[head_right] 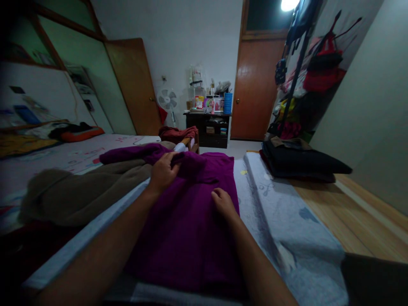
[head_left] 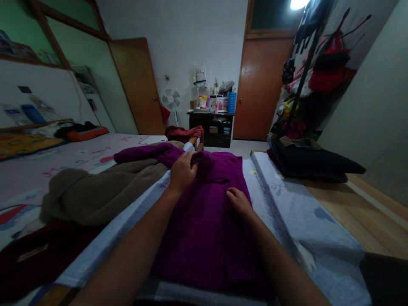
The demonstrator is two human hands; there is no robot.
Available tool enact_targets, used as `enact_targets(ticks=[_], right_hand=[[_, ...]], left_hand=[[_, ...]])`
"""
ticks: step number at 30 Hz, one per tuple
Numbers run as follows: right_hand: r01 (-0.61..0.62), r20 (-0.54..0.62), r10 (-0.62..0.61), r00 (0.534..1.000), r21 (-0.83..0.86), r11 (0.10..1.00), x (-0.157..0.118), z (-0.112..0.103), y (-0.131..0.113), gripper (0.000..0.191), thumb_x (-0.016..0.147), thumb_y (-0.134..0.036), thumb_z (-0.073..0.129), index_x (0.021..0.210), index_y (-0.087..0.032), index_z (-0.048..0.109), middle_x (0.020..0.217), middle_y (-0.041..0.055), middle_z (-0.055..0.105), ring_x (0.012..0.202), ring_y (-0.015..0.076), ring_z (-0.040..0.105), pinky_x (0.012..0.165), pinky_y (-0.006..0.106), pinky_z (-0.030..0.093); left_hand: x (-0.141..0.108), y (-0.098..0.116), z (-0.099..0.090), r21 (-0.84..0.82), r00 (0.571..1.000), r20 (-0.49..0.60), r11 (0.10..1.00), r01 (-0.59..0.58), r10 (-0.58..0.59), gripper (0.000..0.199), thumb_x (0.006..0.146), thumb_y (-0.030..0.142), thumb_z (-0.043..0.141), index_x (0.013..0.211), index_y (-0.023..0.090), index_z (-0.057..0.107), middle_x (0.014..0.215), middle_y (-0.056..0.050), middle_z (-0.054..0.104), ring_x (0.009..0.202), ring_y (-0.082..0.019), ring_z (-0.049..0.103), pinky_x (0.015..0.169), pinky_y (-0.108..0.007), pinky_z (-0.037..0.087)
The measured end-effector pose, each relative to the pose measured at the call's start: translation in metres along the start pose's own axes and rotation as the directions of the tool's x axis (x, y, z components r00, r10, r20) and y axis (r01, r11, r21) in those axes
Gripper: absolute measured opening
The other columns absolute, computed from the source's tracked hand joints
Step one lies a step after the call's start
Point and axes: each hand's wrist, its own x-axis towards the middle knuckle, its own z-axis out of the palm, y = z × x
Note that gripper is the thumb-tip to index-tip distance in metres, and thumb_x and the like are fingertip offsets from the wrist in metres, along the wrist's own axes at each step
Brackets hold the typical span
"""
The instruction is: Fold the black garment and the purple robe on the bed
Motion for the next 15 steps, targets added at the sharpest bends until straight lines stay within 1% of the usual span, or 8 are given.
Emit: enact_targets(ticks=[1,2,4,6,7,10,13,15], right_hand=[[-0.058,-0.018,0.062,0.998,0.158,0.986,0.000,-0.004,-0.002,0.029,0.085,-0.040,0.049,0.096,-0.018,0.064,0.106,0.0095,0.068,0.100,0.0231,0.062,0.087,0.036,0.047],[-0.123,-0.014,0.134,0.991,0.328,0.937,0.000,-0.008,-0.004,0.031,0.086,-0.044,0.048,0.095,-0.019,0.063,0.104,0.0096,0.068,0.096,0.0231,0.064,0.083,0.036,0.049],[-0.236,0.060,0.252,0.966,0.607,0.759,-0.005,-0.020,-0.010,0.038,0.087,-0.053,0.044,0.096,-0.020,0.060,0.099,0.0095,0.068,0.087,0.0222,0.066,0.074,0.036,0.051],[-0.299,0.149,0.285,0.947,0.736,0.607,-0.015,-0.032,-0.015,0.044,0.087,-0.060,0.042,0.097,-0.021,0.059,0.091,0.0079,0.069,0.075,0.0204,0.066,0.065,0.034,0.051],[-0.319,0.183,0.282,0.942,0.754,0.574,-0.021,-0.037,-0.017,0.045,0.086,-0.062,0.044,0.096,-0.021,0.059,0.086,0.0065,0.069,0.070,0.0196,0.065,0.062,0.033,0.050],[-0.323,0.215,0.247,0.945,0.735,0.596,-0.042,-0.046,-0.018,0.039,0.079,-0.059,0.055,0.088,-0.021,0.061,0.079,0.0029,0.068,0.066,0.0181,0.062,0.061,0.030,0.048],[-0.266,0.126,0.247,0.961,0.675,0.688,-0.059,-0.044,-0.010,0.033,0.067,-0.042,0.072,0.089,-0.021,0.062,0.080,0.0005,0.069,0.071,0.0176,0.062,0.066,0.029,0.048],[-0.234,0.066,0.253,0.965,0.649,0.724,-0.067,-0.040,-0.004,0.039,0.059,-0.031,0.077,0.093,-0.021,0.061,0.080,-0.0010,0.068,0.072,0.0167,0.061,0.067,0.027,0.047]], left_hand=[[-0.006,0.009,0.003,-0.042,0.999,0.023,0.999,-0.032,0.033,0.031,0.084,0.019,0.055,0.115,0.019,0.058,0.108,-0.007,0.064,0.101,-0.023,0.060,0.092,-0.034,0.046],[-0.013,0.019,0.007,-0.082,0.997,0.047,0.995,-0.064,0.068,0.031,0.083,0.018,0.056,0.114,0.020,0.058,0.107,-0.007,0.064,0.101,-0.022,0.059,0.092,-0.034,0.046],[-0.031,0.038,0.015,-0.153,0.988,0.088,0.982,-0.110,0.125,0.031,0.083,0.016,0.057,0.114,0.020,0.058,0.107,-0.006,0.064,0.100,-0.021,0.059,0.092,-0.034,0.046],[-0.053,0.057,0.023,-0.216,0.972,0.149,0.965,-0.150,0.184,0.032,0.083,0.015,0.057,0.114,0.020,0.058,0.106,-0.006,0.064,0.099,-0.021,0.058,0.090,-0.035,0.046],[-0.065,0.066,0.027,-0.232,0.957,0.190,0.957,-0.172,0.218,0.032,0.082,0.015,0.058,0.114,0.020,0.058,0.105,-0.006,0.064,0.099,-0.022,0.057,0.089,-0.035,0.046],[-0.101,0.084,0.040,-0.258,0.904,0.286,0.934,-0.247,0.318,0.036,0.080,0.014,0.060,0.115,0.021,0.057,0.105,-0.006,0.064,0.099,-0.023,0.057,0.089,-0.037,0.046],[-0.132,0.092,0.050,-0.266,0.856,0.350,0.917,-0.298,0.380,0.034,0.080,0.013,0.060,0.113,0.022,0.058,0.103,-0.005,0.065,0.095,-0.022,0.057,0.086,-0.037,0.047],[-0.146,0.092,0.052,-0.274,0.843,0.368,0.912,-0.306,0.393,0.033,0.080,0.012,0.060,0.111,0.022,0.059,0.102,-0.005,0.065,0.094,-0.022,0.058,0.084,-0.036,0.047]])
